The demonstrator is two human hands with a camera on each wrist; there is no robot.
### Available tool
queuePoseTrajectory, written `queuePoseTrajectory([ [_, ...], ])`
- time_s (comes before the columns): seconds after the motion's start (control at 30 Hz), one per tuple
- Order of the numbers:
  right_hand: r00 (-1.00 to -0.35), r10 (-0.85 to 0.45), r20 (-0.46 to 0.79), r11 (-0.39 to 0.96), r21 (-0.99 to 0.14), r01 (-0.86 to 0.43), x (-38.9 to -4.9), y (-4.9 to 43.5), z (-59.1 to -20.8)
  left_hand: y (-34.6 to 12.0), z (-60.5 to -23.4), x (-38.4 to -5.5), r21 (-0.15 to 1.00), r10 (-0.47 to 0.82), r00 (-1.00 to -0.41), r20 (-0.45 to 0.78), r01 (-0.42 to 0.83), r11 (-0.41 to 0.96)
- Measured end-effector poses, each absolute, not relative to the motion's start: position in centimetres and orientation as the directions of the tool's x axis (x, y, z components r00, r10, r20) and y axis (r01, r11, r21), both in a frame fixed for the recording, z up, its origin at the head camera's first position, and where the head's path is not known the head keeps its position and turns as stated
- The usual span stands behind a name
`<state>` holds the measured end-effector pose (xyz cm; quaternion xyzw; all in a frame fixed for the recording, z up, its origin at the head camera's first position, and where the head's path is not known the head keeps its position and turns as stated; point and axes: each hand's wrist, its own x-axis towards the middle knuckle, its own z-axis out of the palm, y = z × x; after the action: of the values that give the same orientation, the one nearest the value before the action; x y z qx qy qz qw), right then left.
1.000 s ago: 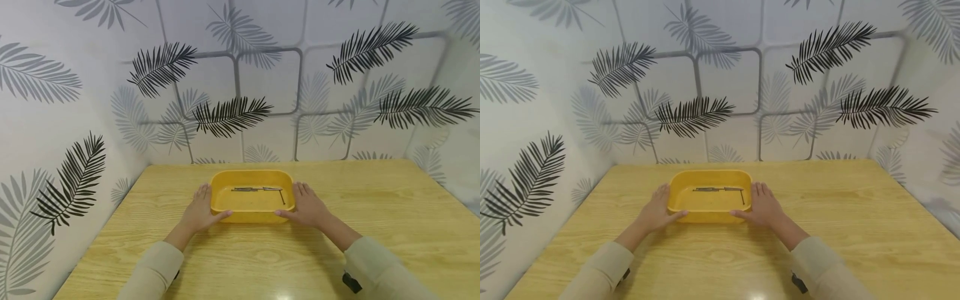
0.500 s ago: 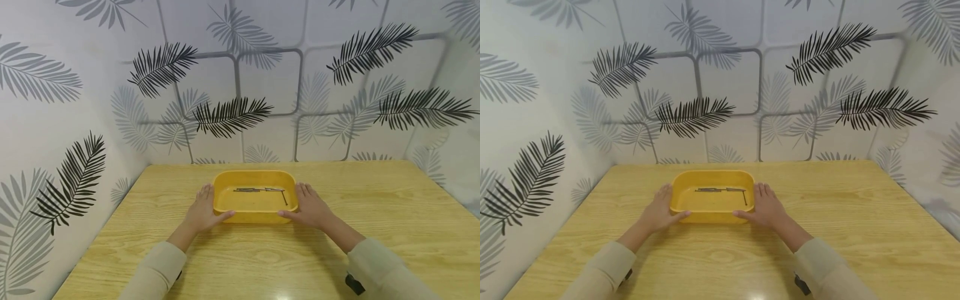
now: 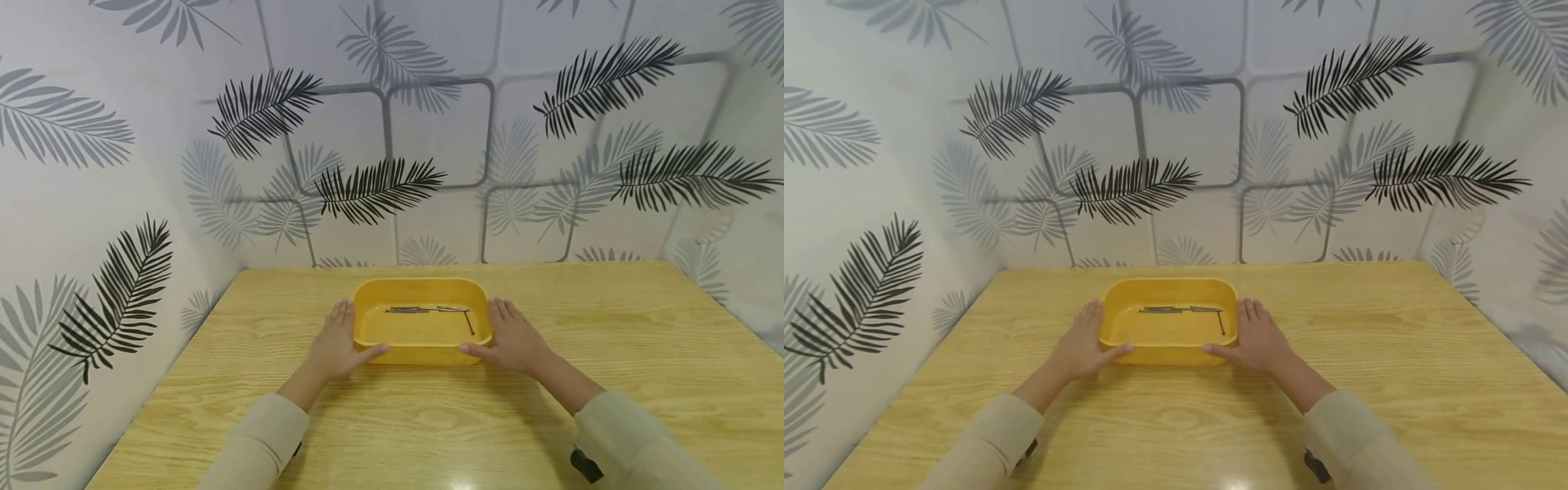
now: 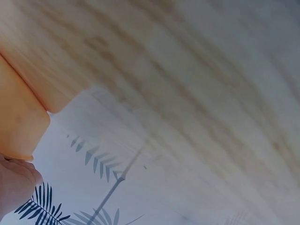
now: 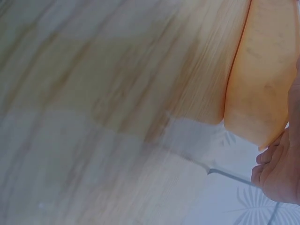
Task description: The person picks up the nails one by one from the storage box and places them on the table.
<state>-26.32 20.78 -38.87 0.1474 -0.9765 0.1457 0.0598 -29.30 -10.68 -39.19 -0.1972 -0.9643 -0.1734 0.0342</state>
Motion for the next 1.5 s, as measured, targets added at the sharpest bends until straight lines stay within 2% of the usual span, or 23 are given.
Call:
queuePoseTrajectory([
  [0.23, -0.951, -0.268, 0.151, 0.912, -0.278, -0.301, -26.3, 21.2, -39.0, -10.4, -39.5, -29.5, 0.279, 0.369, -0.922, 0.120, 0.388, 0.878],
  [1.5, -0.949, -0.269, 0.162, 0.911, -0.276, -0.306, -25.5, 22.7, -38.7, -8.8, -39.7, -28.9, 0.318, 0.366, -0.920, 0.141, 0.392, 0.863],
])
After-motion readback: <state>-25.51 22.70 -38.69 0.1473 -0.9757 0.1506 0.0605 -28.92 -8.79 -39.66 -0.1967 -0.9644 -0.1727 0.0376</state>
